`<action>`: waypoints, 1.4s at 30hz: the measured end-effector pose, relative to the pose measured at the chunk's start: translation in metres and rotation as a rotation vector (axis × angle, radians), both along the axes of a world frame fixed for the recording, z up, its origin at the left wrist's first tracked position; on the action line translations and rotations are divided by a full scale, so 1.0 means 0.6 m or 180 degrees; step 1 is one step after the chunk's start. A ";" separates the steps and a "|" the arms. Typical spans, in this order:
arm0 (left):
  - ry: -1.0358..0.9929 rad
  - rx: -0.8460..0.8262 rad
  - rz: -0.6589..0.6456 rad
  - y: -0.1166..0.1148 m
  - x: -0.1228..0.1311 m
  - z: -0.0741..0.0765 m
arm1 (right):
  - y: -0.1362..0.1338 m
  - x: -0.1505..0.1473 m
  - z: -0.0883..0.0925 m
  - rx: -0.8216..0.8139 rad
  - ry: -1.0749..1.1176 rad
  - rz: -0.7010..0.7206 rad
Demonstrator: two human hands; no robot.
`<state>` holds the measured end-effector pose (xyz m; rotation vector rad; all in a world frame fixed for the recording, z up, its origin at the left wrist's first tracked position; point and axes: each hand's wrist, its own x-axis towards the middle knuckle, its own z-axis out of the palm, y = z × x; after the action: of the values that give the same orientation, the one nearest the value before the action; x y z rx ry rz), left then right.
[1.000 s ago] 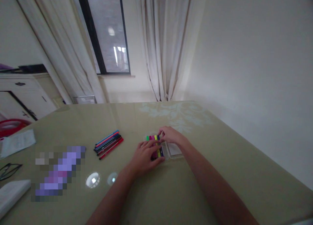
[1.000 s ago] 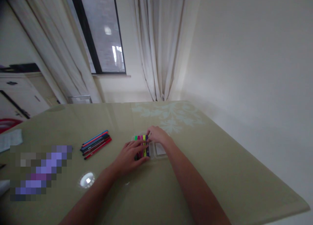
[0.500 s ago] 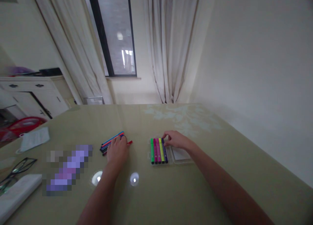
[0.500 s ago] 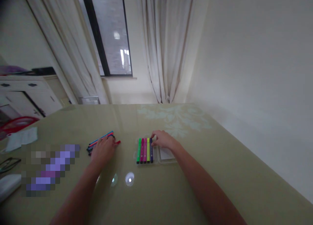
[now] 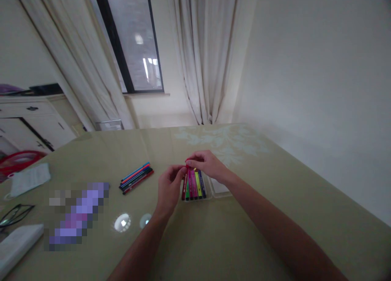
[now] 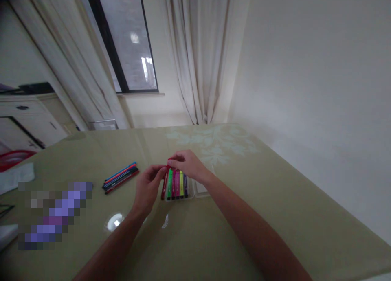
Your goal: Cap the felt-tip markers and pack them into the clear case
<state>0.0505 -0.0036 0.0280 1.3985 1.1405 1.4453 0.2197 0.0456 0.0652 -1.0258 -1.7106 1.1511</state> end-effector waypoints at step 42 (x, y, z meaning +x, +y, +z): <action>0.3125 0.1157 -0.1289 -0.027 0.029 -0.043 | 0.043 0.086 -0.041 -0.0043 -0.2671 -0.0130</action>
<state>0.0679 -0.0197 0.0020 2.5668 1.0509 0.6542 0.2715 0.0716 0.0406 -1.6934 -2.2863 0.7308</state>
